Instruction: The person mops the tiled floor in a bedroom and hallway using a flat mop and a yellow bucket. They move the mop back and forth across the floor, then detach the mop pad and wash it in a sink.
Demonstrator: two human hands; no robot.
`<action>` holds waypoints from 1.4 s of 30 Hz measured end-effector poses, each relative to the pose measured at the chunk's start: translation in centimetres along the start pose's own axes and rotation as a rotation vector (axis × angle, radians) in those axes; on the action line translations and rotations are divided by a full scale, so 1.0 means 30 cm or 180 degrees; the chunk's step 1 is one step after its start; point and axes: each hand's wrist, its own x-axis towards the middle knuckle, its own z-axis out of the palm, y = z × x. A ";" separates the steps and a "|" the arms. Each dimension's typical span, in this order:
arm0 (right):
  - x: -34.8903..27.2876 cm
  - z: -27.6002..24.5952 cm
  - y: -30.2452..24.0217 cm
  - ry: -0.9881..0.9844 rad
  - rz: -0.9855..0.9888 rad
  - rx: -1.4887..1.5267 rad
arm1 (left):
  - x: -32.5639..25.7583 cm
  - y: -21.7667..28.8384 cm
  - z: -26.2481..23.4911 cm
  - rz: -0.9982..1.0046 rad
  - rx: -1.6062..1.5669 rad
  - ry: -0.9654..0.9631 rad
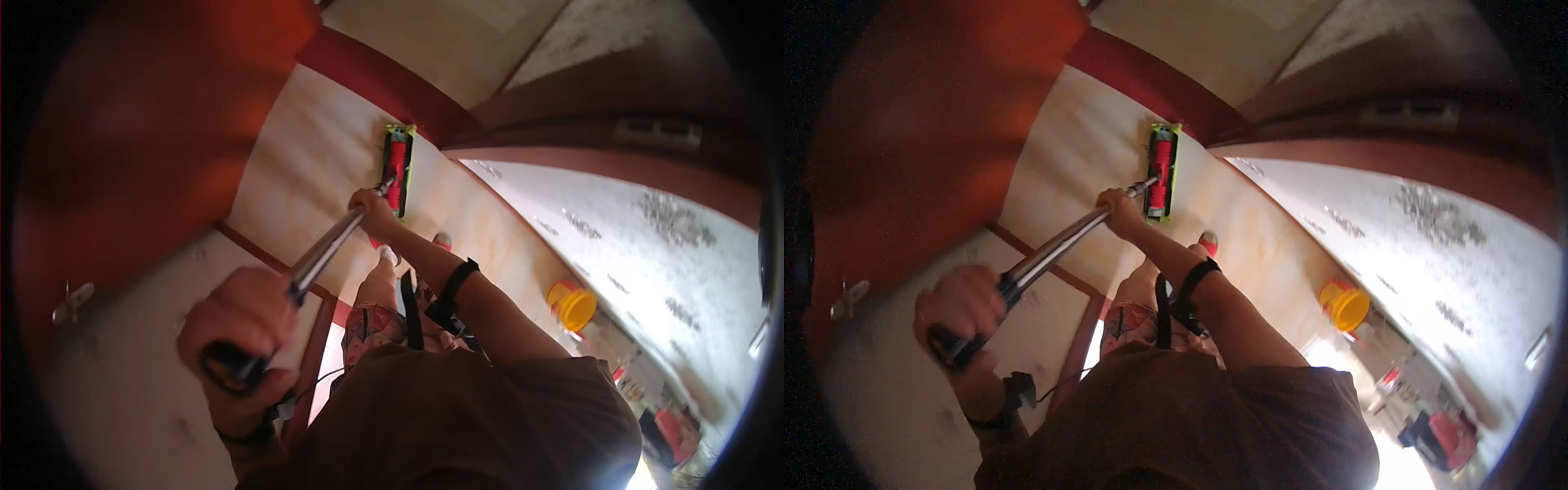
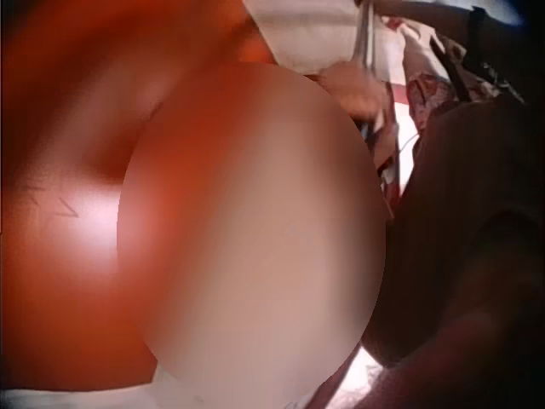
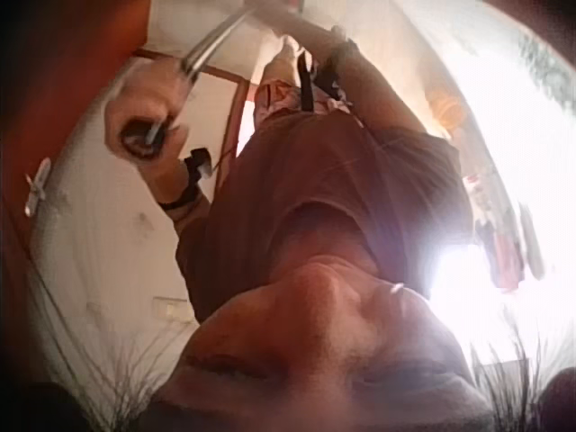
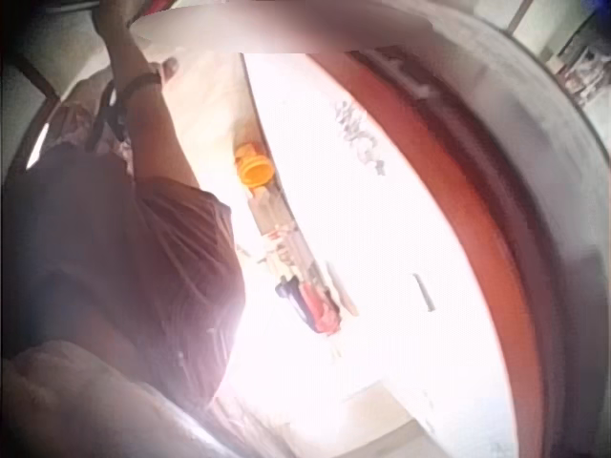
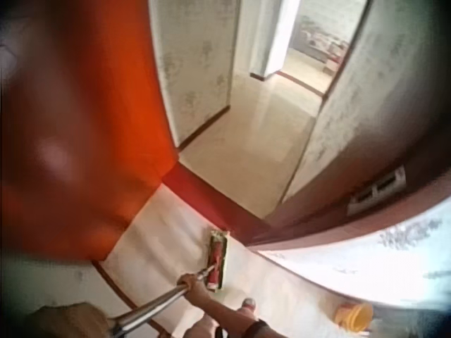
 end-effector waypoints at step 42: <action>-0.817 0.946 0.001 -0.4518 -0.1768 -0.0060 | -1.175 0.420 0.591 -0.2287 0.2838 0.4726</action>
